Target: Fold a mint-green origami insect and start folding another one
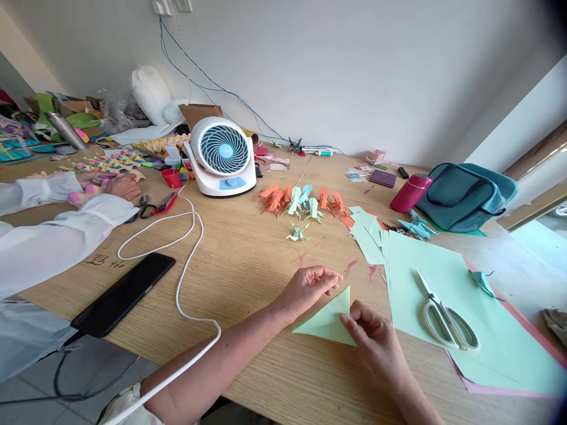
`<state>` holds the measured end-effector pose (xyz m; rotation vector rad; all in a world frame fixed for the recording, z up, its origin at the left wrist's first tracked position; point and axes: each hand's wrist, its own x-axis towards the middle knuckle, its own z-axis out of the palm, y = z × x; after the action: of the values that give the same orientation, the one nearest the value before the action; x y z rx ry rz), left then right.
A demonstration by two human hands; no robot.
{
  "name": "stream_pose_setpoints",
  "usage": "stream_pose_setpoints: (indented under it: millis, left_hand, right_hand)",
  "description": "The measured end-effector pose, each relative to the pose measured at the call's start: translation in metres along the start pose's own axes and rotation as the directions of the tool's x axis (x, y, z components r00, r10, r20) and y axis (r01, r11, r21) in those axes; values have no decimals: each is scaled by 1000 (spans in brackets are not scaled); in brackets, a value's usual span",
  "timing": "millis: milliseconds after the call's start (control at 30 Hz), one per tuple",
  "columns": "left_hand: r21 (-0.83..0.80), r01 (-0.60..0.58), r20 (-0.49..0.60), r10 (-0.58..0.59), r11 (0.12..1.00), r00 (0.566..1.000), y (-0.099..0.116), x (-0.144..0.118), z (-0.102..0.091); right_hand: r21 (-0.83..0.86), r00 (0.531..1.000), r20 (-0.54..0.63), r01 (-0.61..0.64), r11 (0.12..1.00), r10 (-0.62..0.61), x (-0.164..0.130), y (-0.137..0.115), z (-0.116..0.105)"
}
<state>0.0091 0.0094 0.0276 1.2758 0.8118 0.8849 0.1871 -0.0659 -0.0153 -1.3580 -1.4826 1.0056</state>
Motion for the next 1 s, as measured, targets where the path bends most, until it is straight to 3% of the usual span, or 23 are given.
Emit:
stream_pose_setpoints:
  millis: [133, 333, 467, 633, 800, 1000]
  left_hand:
    - [190, 35, 82, -52, 981, 995, 4, 1, -6]
    - [282, -9, 80, -14, 959, 997, -10, 5, -7]
    - [239, 11, 28, -18, 971, 999, -18, 9, -6]
    - [242, -67, 45, 57, 968, 997, -16, 8, -6]
    - [269, -80, 69, 63, 960, 996, -10, 4, -1]
    - [265, -100, 73, 84, 959, 994, -8, 4, 0]
  right_hand:
    - [243, 965, -188, -133, 961, 181, 5, 7, -9]
    - [438, 911, -318, -104, 893, 262, 6, 5, -13]
    - [493, 919, -286, -103, 864, 273, 6, 3, -12]
    - [550, 961, -149, -114, 827, 231, 6, 1, -9]
    - [605, 943, -124, -175, 776, 309, 6, 5, -8]
    - [641, 947, -103, -171, 748, 305, 4, 4, -10]
